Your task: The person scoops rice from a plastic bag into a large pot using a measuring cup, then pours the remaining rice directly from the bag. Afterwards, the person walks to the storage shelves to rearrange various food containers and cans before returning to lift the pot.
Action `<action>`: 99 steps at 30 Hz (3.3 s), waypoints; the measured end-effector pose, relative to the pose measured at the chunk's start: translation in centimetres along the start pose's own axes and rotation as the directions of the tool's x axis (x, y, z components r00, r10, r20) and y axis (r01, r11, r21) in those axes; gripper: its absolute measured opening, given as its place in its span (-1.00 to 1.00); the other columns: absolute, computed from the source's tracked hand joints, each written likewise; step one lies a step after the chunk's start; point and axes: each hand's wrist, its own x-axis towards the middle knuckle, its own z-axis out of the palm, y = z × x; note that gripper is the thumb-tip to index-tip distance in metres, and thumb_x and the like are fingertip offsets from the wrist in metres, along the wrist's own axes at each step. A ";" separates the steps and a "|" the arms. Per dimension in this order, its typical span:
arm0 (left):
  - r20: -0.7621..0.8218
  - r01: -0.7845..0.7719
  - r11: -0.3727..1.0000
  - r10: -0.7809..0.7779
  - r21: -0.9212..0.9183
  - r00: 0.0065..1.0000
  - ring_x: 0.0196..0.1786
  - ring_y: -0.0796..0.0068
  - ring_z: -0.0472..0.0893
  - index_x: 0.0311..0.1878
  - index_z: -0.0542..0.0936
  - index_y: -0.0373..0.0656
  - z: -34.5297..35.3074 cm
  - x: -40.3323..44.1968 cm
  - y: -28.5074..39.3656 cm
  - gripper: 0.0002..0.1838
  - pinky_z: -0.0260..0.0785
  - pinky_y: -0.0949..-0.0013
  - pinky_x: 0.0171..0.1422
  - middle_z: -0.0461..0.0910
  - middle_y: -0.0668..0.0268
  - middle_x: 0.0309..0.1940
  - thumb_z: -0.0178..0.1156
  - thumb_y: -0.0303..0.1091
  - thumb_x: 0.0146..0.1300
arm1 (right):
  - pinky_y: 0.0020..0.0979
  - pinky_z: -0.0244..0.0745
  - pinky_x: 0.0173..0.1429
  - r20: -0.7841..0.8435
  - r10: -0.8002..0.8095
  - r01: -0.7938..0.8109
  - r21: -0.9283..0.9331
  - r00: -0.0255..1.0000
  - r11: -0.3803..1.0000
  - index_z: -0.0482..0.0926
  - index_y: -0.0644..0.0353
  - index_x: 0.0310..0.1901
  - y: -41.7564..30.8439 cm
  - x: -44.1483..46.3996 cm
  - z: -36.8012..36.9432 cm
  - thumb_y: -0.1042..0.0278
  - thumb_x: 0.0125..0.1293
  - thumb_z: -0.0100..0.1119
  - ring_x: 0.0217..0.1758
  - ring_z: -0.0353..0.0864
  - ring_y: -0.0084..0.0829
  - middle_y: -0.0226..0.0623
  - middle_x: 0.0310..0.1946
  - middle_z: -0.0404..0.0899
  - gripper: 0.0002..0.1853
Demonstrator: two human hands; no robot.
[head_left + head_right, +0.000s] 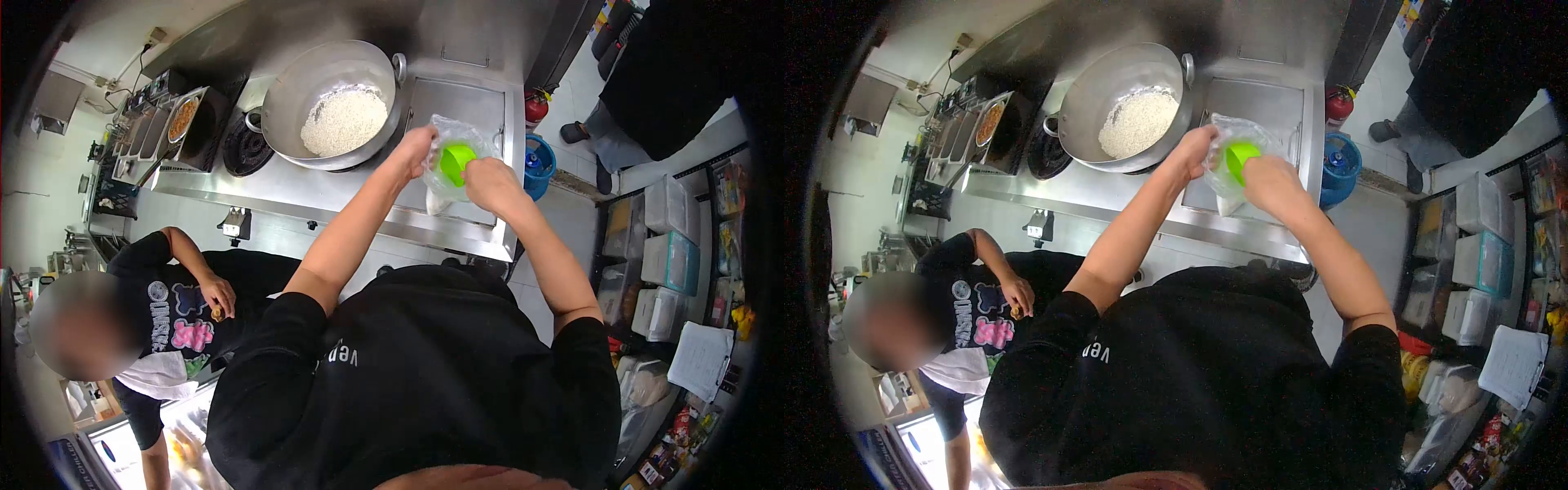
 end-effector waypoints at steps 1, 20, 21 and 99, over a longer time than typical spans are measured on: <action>0.053 -0.012 0.998 0.009 0.060 0.999 -0.62 0.57 0.35 -0.39 0.48 -0.11 0.2 0.0 0.5 -0.77 0.15 0.45 -0.64 0.44 0.40 -0.56 -0.11 -0.24 0.27 | -0.10 0.54 -0.18 -0.002 0.003 -0.003 0.000 1.000 1.000 0.64 0.32 -0.43 -0.1 0.1 0.0 0.42 0.05 0.06 -0.30 0.64 0.00 0.07 -0.42 0.61 -0.81; 0.101 -0.491 0.634 0.548 0.597 0.830 -0.40 0.47 0.54 -0.40 0.63 -0.31 -0.8 2.2 -5.0 -0.60 0.36 0.27 -0.28 0.62 0.16 -0.52 0.17 -0.08 0.21 | -0.18 0.51 -0.29 -0.277 -0.110 0.013 -0.329 0.955 0.944 0.61 0.18 -0.39 1.1 4.6 13.5 0.33 0.09 0.04 -0.40 0.63 -0.23 -0.16 -0.41 0.63 -0.82; 0.095 -0.484 0.728 0.506 0.485 0.857 -0.32 0.47 0.57 -0.30 0.64 -0.30 -0.5 1.3 -4.7 -0.64 0.39 0.32 -0.20 0.64 0.17 -0.42 0.20 -0.11 0.20 | -0.26 0.51 -0.35 -0.269 -0.128 0.014 -0.388 0.954 0.921 0.62 0.16 -0.38 2.1 5.6 15.8 0.36 0.07 0.05 -0.37 0.65 -0.30 -0.23 -0.37 0.62 -0.84; 0.543 -0.500 -0.222 0.452 0.837 0.708 0.49 0.05 -0.07 0.42 0.05 -0.17 -3.3 4.7 -14.4 -0.42 -0.22 0.02 0.51 -0.05 0.10 0.45 -0.26 -0.14 0.41 | -0.30 0.36 0.01 0.419 0.180 -0.451 0.868 0.890 0.207 0.39 0.37 0.05 9.8 1.0 22.7 0.23 0.39 -0.20 -0.10 0.41 -0.33 -0.16 -0.15 0.47 -0.61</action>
